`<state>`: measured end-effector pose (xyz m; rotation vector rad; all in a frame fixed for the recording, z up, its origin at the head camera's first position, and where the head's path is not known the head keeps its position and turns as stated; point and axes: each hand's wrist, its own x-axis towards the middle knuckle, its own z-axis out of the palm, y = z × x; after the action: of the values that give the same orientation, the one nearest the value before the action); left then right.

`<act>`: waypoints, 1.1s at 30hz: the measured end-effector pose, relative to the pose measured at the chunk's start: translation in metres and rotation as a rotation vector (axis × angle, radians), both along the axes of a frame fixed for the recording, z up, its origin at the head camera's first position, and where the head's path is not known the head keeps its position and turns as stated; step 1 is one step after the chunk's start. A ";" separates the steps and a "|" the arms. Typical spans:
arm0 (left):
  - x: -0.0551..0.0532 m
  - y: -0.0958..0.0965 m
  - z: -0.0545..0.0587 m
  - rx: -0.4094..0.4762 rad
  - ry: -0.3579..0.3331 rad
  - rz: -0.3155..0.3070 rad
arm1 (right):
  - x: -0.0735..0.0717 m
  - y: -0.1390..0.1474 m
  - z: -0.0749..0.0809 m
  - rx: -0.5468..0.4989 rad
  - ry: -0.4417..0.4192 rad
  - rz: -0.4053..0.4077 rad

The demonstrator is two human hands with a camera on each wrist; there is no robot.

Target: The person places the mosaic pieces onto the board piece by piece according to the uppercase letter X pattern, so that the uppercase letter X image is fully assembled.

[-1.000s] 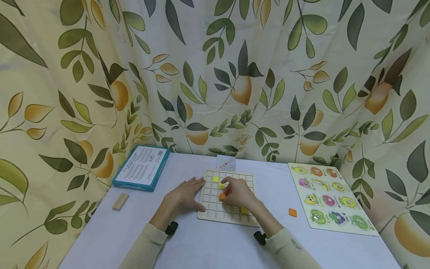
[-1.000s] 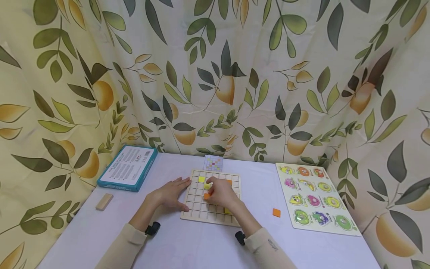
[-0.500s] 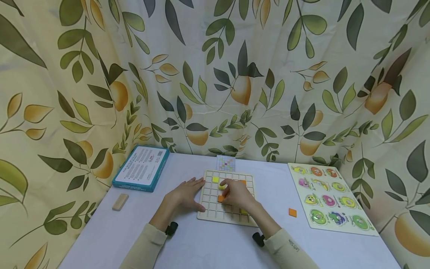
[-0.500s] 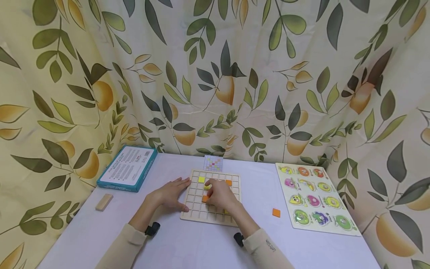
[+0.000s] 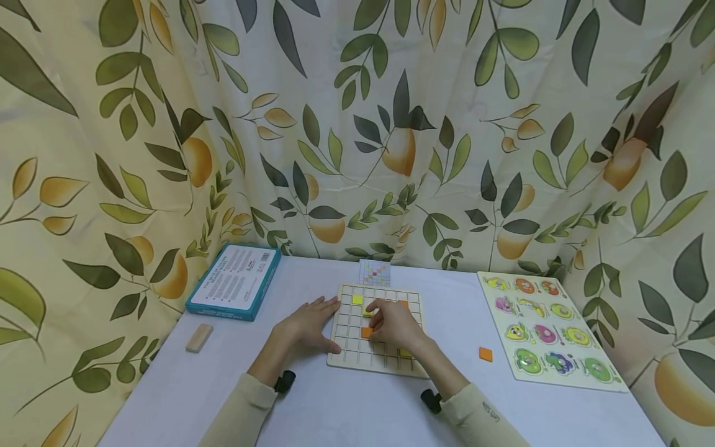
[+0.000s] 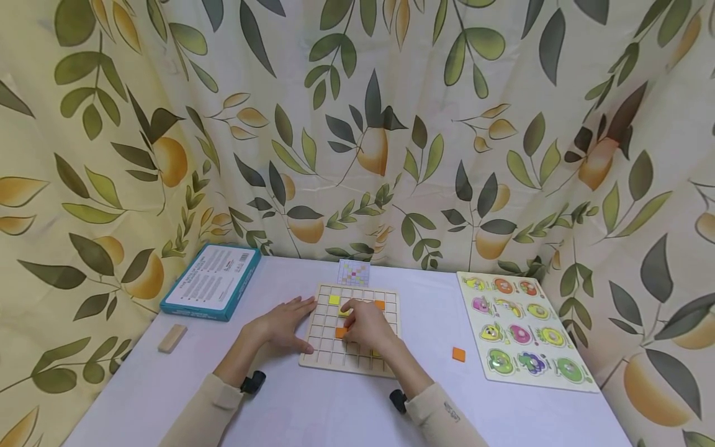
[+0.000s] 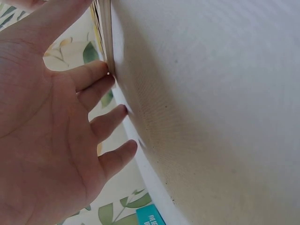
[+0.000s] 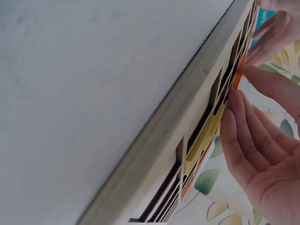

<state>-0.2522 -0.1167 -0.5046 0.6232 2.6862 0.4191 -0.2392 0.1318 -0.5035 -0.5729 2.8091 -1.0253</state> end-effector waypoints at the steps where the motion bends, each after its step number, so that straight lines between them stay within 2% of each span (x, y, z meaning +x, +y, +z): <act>1: 0.000 0.000 0.000 0.002 0.000 0.001 | 0.000 0.000 0.000 -0.003 -0.003 0.001; 9: 0.001 0.001 0.001 0.002 0.001 0.007 | 0.004 0.003 0.001 -0.060 -0.011 0.022; 12: 0.001 0.001 0.001 0.004 0.002 0.014 | 0.005 0.008 0.000 -0.069 0.019 0.021; 22: 0.004 0.004 0.002 0.004 0.006 0.034 | 0.020 0.037 0.006 -0.082 0.031 -0.094; 33: 0.002 0.003 -0.001 0.006 0.012 0.012 | 0.038 0.082 0.019 -0.092 0.049 -0.181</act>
<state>-0.2507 -0.1138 -0.5053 0.6132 2.7027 0.4283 -0.2017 0.2137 -0.4848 -0.3613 2.9126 -1.1939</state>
